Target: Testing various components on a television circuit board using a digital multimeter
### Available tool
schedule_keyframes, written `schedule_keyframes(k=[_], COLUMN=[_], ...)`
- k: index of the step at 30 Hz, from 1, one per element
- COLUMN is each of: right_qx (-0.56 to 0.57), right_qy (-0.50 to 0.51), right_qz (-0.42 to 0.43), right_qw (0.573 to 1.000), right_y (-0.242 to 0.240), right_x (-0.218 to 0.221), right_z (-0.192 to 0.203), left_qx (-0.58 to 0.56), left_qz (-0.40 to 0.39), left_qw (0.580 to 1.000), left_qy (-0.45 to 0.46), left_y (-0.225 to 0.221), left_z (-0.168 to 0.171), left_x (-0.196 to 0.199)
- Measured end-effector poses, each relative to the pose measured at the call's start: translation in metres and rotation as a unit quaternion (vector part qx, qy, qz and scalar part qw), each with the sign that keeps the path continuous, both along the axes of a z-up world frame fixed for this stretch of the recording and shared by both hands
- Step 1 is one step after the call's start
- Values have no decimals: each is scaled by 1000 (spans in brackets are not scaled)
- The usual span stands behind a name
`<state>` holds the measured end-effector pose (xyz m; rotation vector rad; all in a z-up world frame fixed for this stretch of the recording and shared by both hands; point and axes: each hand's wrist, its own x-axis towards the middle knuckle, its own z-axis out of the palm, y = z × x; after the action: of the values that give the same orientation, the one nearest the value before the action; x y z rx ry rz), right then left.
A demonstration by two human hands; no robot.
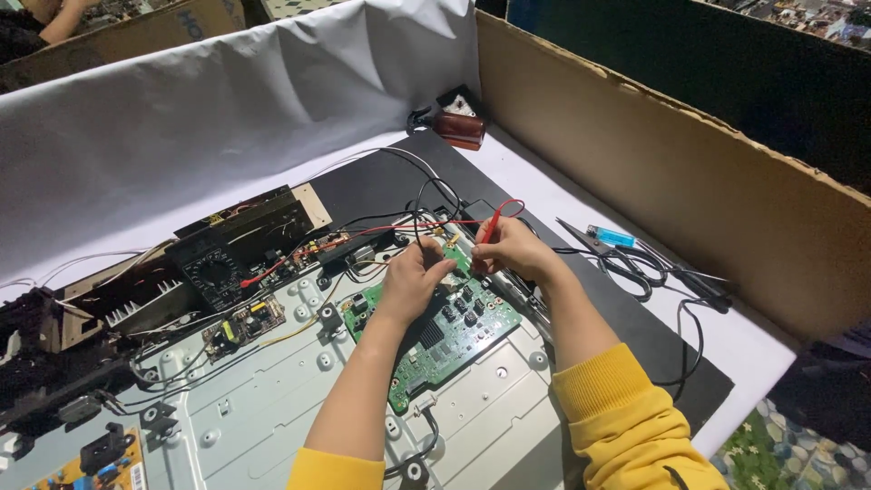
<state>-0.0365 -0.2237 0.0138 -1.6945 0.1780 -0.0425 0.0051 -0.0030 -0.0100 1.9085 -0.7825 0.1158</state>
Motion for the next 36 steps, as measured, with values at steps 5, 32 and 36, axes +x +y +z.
schedule_keyframes(k=[5,32,36], right_qx=[-4,10,16], right_qy=[2,11,10], right_qz=[-2,-11,-25], right_qw=[1000,1000,1000], right_y=[-1,-10,-9], right_x=[-1,10,7], right_z=[3,-12,-10], left_qx=[-9,-23,-27], left_qz=[-4,5,10], left_qw=[1000,1000,1000], left_qy=[0,4,8], left_y=[0,0,-2], left_z=[1,6,2], left_x=[-1,-4,-4])
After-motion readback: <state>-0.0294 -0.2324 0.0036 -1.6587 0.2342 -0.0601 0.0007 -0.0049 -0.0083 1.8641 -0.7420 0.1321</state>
